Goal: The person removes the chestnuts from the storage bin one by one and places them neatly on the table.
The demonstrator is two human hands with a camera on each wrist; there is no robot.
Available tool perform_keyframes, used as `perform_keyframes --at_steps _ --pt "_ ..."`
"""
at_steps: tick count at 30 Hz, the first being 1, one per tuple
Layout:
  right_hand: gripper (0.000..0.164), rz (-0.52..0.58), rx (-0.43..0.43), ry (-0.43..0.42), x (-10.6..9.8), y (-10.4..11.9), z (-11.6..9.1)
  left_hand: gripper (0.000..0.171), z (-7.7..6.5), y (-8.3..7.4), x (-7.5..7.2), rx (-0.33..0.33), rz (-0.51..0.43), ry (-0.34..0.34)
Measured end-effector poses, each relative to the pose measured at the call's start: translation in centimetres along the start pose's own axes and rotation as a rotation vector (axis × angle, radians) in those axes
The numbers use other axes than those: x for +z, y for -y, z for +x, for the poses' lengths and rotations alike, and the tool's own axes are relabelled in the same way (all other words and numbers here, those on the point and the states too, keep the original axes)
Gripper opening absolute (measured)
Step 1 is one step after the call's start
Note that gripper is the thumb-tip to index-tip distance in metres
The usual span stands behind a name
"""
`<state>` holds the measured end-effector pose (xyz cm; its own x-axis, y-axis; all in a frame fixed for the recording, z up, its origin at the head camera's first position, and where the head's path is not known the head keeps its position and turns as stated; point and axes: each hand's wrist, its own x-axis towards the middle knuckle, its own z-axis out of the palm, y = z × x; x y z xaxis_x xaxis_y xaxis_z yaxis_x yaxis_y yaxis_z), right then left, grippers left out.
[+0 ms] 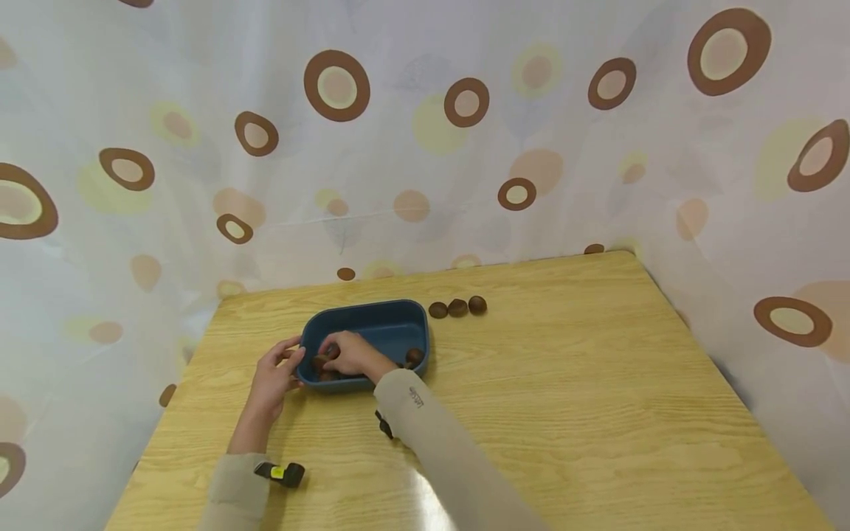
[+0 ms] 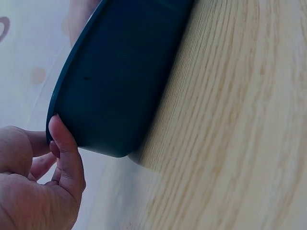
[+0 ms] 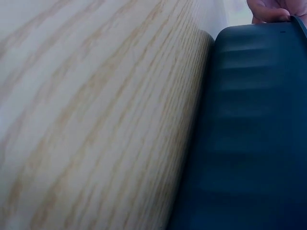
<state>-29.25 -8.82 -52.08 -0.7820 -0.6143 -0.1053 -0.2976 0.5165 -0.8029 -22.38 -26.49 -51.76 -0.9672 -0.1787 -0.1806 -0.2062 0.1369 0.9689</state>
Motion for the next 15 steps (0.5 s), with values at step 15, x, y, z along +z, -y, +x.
perform_keyframes --at_steps 15 --pt "0.023 0.025 -0.030 -0.063 -0.62 -0.16 -0.36 0.042 0.54 0.15 -0.32 -0.033 -0.009 0.020"
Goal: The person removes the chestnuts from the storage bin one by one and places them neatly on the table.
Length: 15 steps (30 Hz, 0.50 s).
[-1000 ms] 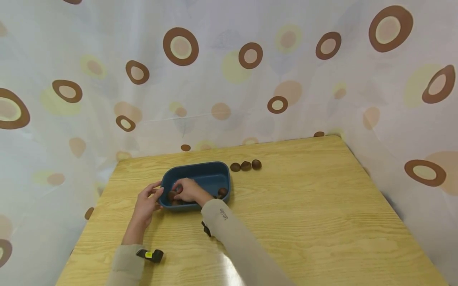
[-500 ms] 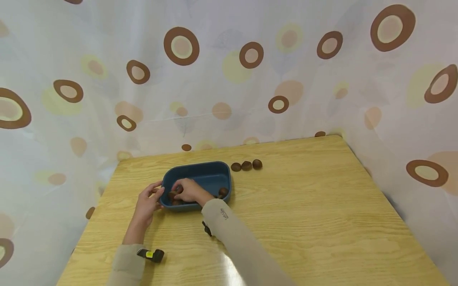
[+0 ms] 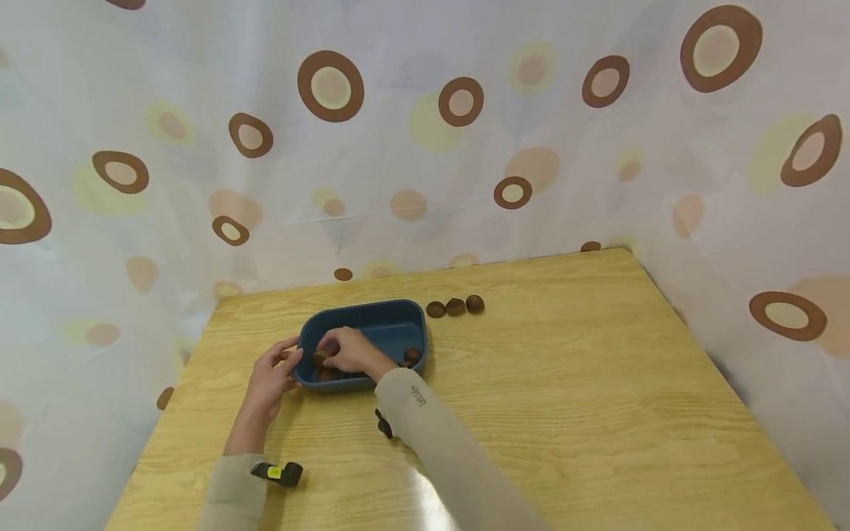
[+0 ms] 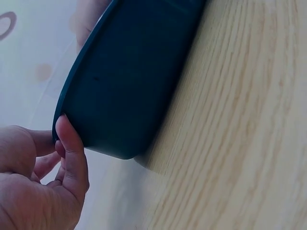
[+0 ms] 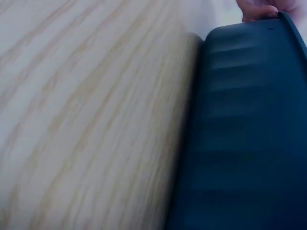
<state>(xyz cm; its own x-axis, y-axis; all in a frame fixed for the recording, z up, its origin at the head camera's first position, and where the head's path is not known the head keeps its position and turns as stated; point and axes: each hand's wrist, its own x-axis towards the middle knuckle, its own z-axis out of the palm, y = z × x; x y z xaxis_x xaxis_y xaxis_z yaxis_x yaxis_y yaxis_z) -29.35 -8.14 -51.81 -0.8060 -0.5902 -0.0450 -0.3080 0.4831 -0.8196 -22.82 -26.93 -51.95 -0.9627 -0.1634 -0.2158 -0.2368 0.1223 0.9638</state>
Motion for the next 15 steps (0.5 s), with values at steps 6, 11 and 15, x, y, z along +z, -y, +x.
perform_keyframes --at_steps 6,11,15 --pt "0.023 0.052 0.012 -0.034 -0.8 0.3 -0.2 0.039 -0.3 -0.2 0.3 0.018 0.011 -0.013" --pt "0.024 0.065 0.012 -0.036 -2.0 0.3 -0.4 0.038 -0.5 -0.3 0.4 0.027 0.012 -0.023" --pt "0.024 0.068 0.013 -0.045 -3.6 0.2 -0.9 0.038 -0.5 -0.3 0.3 0.025 0.011 -0.021"
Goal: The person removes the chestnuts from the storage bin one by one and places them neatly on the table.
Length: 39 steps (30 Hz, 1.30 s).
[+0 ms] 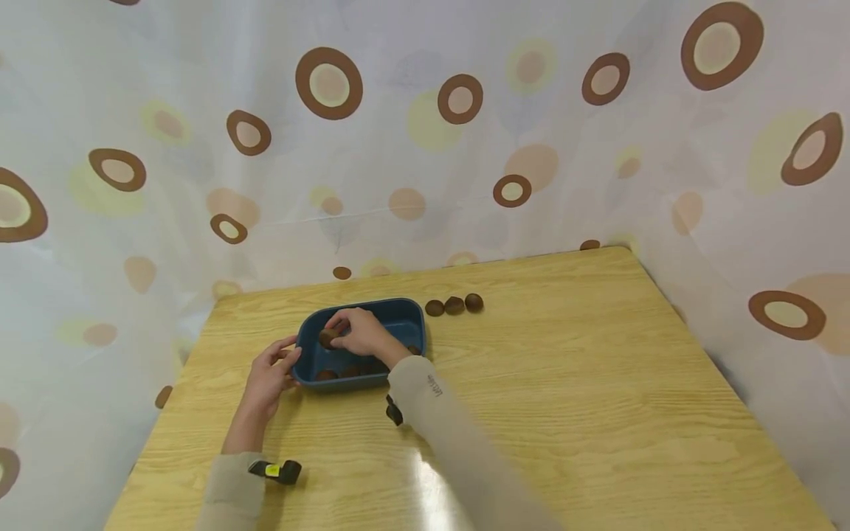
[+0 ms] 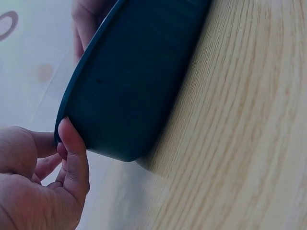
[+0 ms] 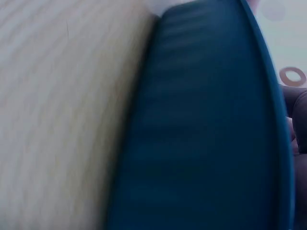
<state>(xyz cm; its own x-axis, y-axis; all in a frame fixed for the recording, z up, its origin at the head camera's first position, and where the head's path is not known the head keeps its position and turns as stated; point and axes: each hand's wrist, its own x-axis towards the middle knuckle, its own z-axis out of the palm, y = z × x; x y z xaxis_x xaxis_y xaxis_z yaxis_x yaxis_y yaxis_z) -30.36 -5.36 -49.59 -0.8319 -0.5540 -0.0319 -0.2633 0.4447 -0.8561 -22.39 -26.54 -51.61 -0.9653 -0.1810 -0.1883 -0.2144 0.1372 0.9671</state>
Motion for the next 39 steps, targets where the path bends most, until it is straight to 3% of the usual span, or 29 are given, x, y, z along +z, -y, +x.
perform_keyframes --at_steps 10,17,28,39 --pt "0.029 0.016 -0.007 -0.056 -5.0 -0.7 -1.8 0.040 -0.1 -0.2 0.0 -0.005 -0.012 0.006" --pt "0.033 0.081 0.043 -0.105 -8.4 -2.0 -3.3 0.040 -0.2 -0.6 0.1 -0.018 -0.012 0.008" --pt "0.036 0.095 0.069 -0.213 -14.2 -6.5 -6.0 0.039 0.0 -0.4 0.2 0.009 0.020 -0.008" --pt "0.042 0.139 0.171 -0.288 -18.5 -10.6 -9.0 0.038 0.4 -0.3 -0.6 0.005 0.036 -0.018"
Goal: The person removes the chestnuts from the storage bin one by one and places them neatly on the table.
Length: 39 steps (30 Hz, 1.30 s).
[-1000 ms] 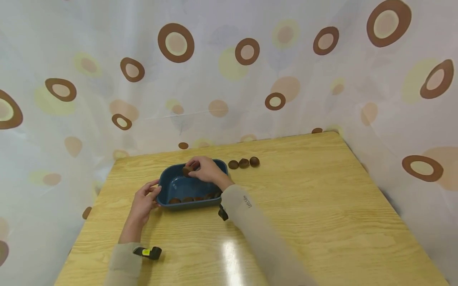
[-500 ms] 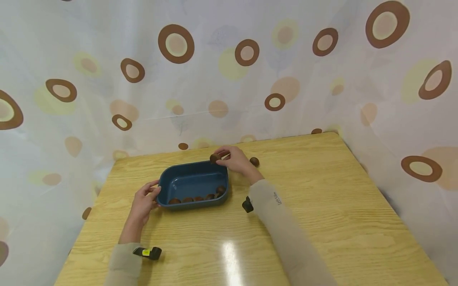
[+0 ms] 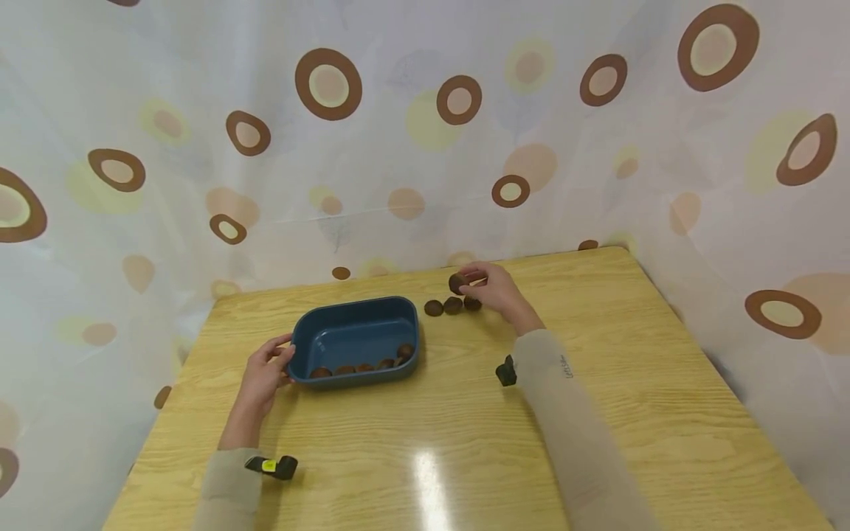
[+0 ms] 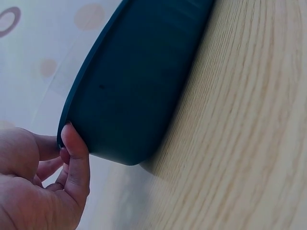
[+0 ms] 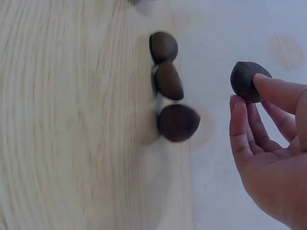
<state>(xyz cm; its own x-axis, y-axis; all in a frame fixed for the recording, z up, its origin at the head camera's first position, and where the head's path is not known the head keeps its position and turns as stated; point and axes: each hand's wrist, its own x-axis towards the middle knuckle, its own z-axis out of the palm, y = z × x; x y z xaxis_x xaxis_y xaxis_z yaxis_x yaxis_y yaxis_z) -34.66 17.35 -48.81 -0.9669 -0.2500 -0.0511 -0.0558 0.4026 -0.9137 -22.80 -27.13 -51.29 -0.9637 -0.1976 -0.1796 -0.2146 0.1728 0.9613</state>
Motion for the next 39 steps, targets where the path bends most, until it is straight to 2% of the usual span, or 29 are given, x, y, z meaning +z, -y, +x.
perform_keyframes --at_steps 7,16,29,39 --pt "0.041 -0.006 0.049 -0.031 -1.8 -1.9 -0.5 0.038 0.3 0.1 -0.3 0.010 0.005 0.008" --pt "0.043 -0.002 0.098 -0.047 -2.8 -3.8 -1.2 0.039 0.3 0.1 -0.3 0.008 -0.006 0.011" --pt "0.046 -0.048 0.174 -0.039 -2.9 -5.6 -1.4 0.038 0.2 0.2 -0.4 -0.005 -0.006 0.004" --pt "0.043 -0.113 0.165 -0.044 -2.3 -6.0 -1.5 0.037 0.5 0.4 -0.4 0.000 -0.010 0.008"
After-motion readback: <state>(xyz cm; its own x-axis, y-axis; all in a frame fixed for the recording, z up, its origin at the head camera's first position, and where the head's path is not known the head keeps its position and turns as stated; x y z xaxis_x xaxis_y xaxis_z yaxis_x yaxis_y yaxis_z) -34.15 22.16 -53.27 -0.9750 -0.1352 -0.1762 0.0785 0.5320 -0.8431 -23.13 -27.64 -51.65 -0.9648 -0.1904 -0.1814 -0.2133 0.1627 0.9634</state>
